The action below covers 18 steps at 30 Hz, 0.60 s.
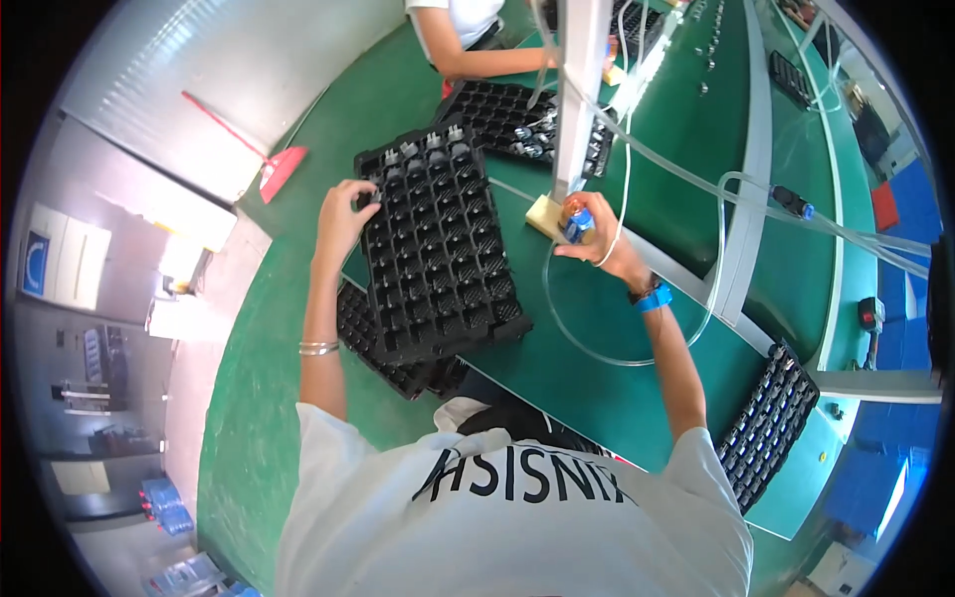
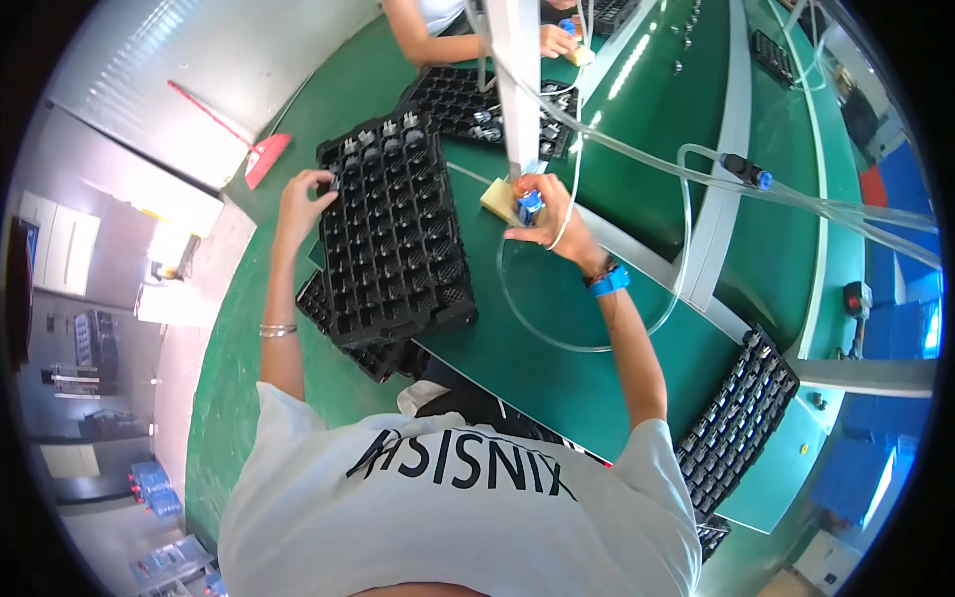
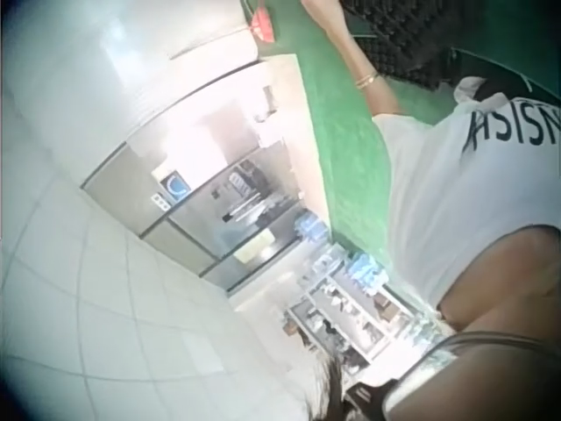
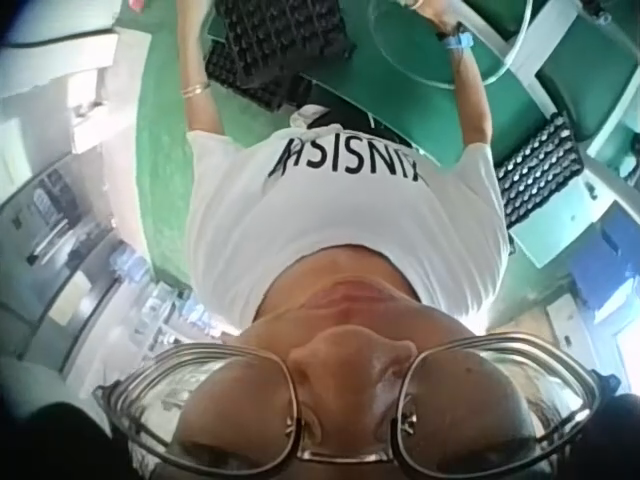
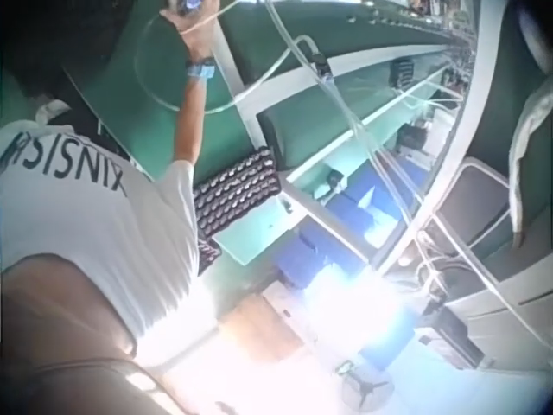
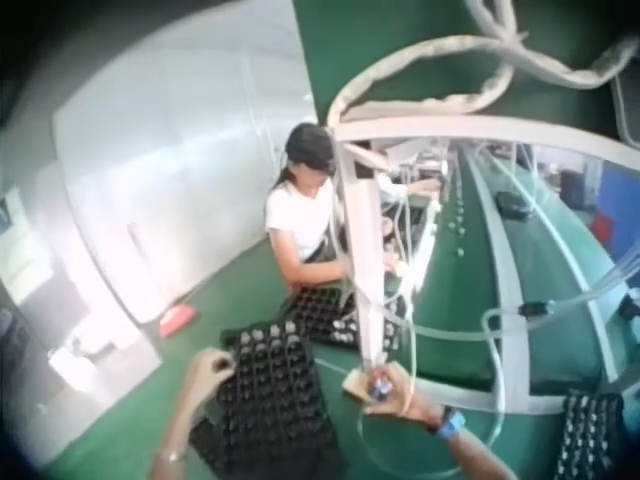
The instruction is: The person places small electronic components into a black grid tray by hand after interacting with an assembly fixture.
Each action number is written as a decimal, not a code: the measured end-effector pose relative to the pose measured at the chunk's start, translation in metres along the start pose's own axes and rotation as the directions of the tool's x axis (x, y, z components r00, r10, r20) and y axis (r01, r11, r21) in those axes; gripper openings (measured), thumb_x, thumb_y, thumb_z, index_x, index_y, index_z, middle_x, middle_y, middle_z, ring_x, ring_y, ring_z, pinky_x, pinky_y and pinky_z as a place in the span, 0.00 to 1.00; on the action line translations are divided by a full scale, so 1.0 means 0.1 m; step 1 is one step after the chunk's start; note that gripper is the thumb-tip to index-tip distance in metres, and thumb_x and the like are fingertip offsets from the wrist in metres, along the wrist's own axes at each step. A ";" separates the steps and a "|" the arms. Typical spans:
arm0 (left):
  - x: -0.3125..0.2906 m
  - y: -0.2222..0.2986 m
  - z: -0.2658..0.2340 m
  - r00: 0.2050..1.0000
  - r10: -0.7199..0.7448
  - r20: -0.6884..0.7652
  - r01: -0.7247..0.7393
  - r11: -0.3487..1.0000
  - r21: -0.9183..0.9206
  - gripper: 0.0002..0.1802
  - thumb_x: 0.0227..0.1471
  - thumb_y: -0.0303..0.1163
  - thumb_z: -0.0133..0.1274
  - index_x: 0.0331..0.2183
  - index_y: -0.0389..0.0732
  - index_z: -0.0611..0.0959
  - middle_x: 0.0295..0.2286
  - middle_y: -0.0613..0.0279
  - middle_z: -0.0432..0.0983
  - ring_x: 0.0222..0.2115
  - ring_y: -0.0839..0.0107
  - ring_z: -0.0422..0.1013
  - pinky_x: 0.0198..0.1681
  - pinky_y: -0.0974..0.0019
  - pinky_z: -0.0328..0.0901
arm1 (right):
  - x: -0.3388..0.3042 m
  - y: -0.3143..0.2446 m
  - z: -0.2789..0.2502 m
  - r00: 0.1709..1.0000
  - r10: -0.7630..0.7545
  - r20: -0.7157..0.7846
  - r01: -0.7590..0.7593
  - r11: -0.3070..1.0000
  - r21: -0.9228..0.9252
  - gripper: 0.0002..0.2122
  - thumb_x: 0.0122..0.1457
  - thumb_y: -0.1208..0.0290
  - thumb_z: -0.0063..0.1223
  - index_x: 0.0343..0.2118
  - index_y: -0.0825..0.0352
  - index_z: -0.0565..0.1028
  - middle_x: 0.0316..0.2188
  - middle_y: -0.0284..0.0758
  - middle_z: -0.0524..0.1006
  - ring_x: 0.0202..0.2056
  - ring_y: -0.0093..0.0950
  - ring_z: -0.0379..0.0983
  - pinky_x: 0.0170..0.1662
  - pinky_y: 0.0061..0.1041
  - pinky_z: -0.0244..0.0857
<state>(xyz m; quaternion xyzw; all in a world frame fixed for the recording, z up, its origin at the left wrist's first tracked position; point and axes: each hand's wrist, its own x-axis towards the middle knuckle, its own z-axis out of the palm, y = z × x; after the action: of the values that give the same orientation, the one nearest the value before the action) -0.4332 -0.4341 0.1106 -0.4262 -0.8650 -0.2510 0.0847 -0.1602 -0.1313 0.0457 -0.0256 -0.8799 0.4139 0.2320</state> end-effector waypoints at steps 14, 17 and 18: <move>-0.11 0.17 -0.17 0.978 -0.206 0.000 0.191 0.904 -0.383 0.06 0.51 0.26 0.49 0.33 0.36 0.73 0.29 0.63 0.71 0.34 0.73 0.67 0.36 0.71 0.61 | 0.09 0.50 -0.07 0.832 0.220 -0.509 -0.189 0.975 0.112 0.10 0.50 0.71 0.53 0.33 0.69 0.70 0.28 0.38 0.73 0.27 0.22 0.69 0.33 0.22 0.65; -0.30 0.74 -0.33 0.964 -0.242 0.112 0.252 0.686 -0.682 0.07 0.54 0.28 0.46 0.36 0.37 0.72 0.32 0.67 0.69 0.36 0.79 0.66 0.37 0.74 0.61 | 0.05 1.60 -0.64 0.758 0.242 -0.605 -0.225 0.969 0.105 0.09 0.54 0.70 0.48 0.36 0.68 0.67 0.26 0.36 0.73 0.27 0.25 0.72 0.31 0.24 0.66; -0.40 0.82 -0.35 0.960 -0.220 0.170 0.267 0.559 -0.785 0.09 0.54 0.27 0.45 0.39 0.38 0.70 0.34 0.65 0.69 0.37 0.77 0.66 0.39 0.74 0.61 | 0.08 1.74 -0.71 0.692 0.104 -0.715 -0.176 0.984 -0.027 0.11 0.52 0.69 0.51 0.36 0.68 0.67 0.27 0.35 0.74 0.28 0.27 0.73 0.31 0.26 0.66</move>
<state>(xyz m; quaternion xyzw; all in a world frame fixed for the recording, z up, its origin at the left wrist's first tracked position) -0.3460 -0.4378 0.1558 -0.3012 -0.7116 -0.6104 -0.1739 -0.1629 0.0355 -0.0409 -0.2610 -0.7361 0.3470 0.5192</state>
